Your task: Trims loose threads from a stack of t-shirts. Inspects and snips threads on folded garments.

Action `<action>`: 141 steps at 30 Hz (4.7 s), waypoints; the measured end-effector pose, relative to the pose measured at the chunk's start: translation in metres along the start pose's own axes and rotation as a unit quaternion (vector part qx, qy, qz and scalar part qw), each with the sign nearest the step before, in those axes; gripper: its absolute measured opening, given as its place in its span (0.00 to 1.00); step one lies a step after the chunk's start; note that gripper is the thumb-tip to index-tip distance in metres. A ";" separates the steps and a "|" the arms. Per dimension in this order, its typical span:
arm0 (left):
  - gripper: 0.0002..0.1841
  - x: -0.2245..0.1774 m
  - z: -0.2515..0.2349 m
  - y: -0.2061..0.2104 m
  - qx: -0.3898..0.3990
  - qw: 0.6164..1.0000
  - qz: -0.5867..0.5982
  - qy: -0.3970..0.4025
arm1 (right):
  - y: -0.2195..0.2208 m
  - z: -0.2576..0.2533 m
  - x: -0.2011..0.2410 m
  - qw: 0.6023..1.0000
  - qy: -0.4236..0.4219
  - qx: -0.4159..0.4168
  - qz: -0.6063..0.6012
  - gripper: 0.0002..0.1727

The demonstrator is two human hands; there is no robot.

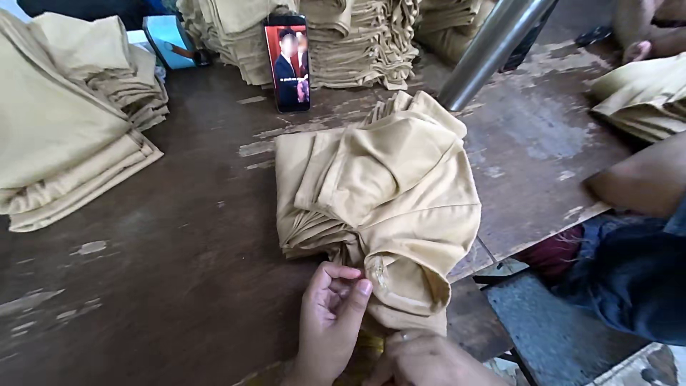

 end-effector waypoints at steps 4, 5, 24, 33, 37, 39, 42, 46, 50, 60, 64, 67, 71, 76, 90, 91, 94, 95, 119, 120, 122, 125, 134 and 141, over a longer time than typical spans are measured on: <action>0.16 -0.001 0.001 0.002 0.003 1.000 0.004 0.017 | -0.029 0.003 0.010 0.988 -0.027 -0.142 0.051 0.16; 0.16 -0.001 0.001 0.002 0.000 1.000 -0.008 0.028 | -0.036 0.005 0.011 0.980 -0.026 -0.180 0.079 0.19; 0.06 -0.010 0.003 0.004 0.029 0.994 -0.071 0.082 | -0.046 -0.008 -0.001 0.957 -0.059 -0.284 -0.004 0.10; 0.14 -0.008 0.002 0.004 0.019 0.996 -0.054 0.072 | -0.061 -0.001 0.013 0.944 -0.043 -0.217 0.244 0.16; 0.11 -0.011 0.004 -0.002 0.022 0.991 -0.083 0.102 | -0.083 0.001 -0.014 0.907 -0.019 -0.295 0.299 0.09; 0.08 -0.017 0.004 -0.010 0.033 0.981 -0.127 0.144 | -0.087 0.010 -0.012 0.926 -0.047 -0.313 0.205 0.06; 0.05 -0.024 0.006 -0.019 0.062 0.964 -0.194 0.172 | -0.087 0.022 -0.012 0.944 -0.026 -0.290 0.154 0.04; 0.02 -0.018 0.005 -0.017 0.117 0.960 -0.216 0.132 | -0.066 0.018 -0.036 0.931 0.075 -0.145 0.326 0.16; 0.01 -0.016 0.004 -0.015 0.123 0.969 -0.187 0.103 | -0.052 0.009 -0.037 0.881 0.078 -0.122 0.450 0.35; 0.07 -0.027 0.014 0.002 0.274 0.952 -0.073 0.114 | -0.049 0.004 -0.041 0.877 0.089 -0.131 0.453 0.36; 0.19 -0.043 0.022 -0.002 0.441 0.889 -0.108 0.063 | -0.075 0.015 -0.036 0.945 0.090 -0.186 0.255 0.34; 0.27 -0.042 0.009 -0.007 0.295 0.922 -0.226 0.106 | -0.084 0.020 -0.030 0.961 0.059 -0.217 0.159 0.32; 0.22 -0.021 -0.009 0.018 0.120 0.891 -0.400 0.180 | -0.082 0.018 -0.016 0.960 0.017 -0.256 0.116 0.28; 0.23 -0.043 -0.044 0.009 0.057 0.994 0.082 0.050 | -0.079 0.018 -0.018 0.952 0.029 -0.283 0.116 0.17; 0.08 -0.014 0.018 0.030 0.183 0.867 -0.358 0.294 | -0.057 0.023 -0.013 0.990 0.018 -0.131 0.044 0.13; 0.05 -0.014 0.014 0.024 0.125 0.876 -0.344 0.312 | -0.058 0.021 -0.009 0.992 0.010 -0.125 0.019 0.13; 0.02 -0.022 0.002 0.006 0.026 0.892 -0.327 0.310 | -0.070 0.020 0.000 0.986 -0.014 -0.169 -0.013 0.12; 0.03 -0.023 0.000 0.004 0.021 0.898 -0.322 0.300 | -0.076 0.019 0.002 0.979 -0.027 -0.202 -0.007 0.12; 0.18 -0.001 0.009 -0.001 0.106 0.989 0.100 0.018 | -0.035 -0.027 -0.011 0.914 -0.112 -0.326 0.215 0.19; 0.18 -0.002 0.010 0.000 0.105 0.991 0.078 0.033 | -0.033 -0.027 -0.009 0.906 -0.125 -0.327 0.238 0.18; 0.18 -0.003 0.013 0.000 0.093 0.993 0.028 0.065 | -0.032 -0.026 -0.004 0.896 -0.138 -0.326 0.267 0.15; 0.23 -0.003 0.016 0.001 0.071 0.991 -0.023 0.112 | -0.029 -0.022 0.005 0.895 -0.144 -0.314 0.280 0.14; 0.06 -0.006 0.013 0.002 0.005 0.973 -0.115 0.199 | -0.005 -0.016 0.020 0.953 -0.129 -0.217 0.168 0.12; 0.08 -0.002 0.008 -0.008 -0.025 0.995 -0.007 0.093 | -0.034 0.002 -0.014 0.947 0.036 -0.224 0.228 0.19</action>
Point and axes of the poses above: each hand's wrist, its own z-axis away from the middle knuckle, its own y-axis out of the palm, x = y × z, the point moved 6 cm from there along -z, towards the middle knuckle, and after that the axes turned 6 degrees about -x, right-handed, at the moved point
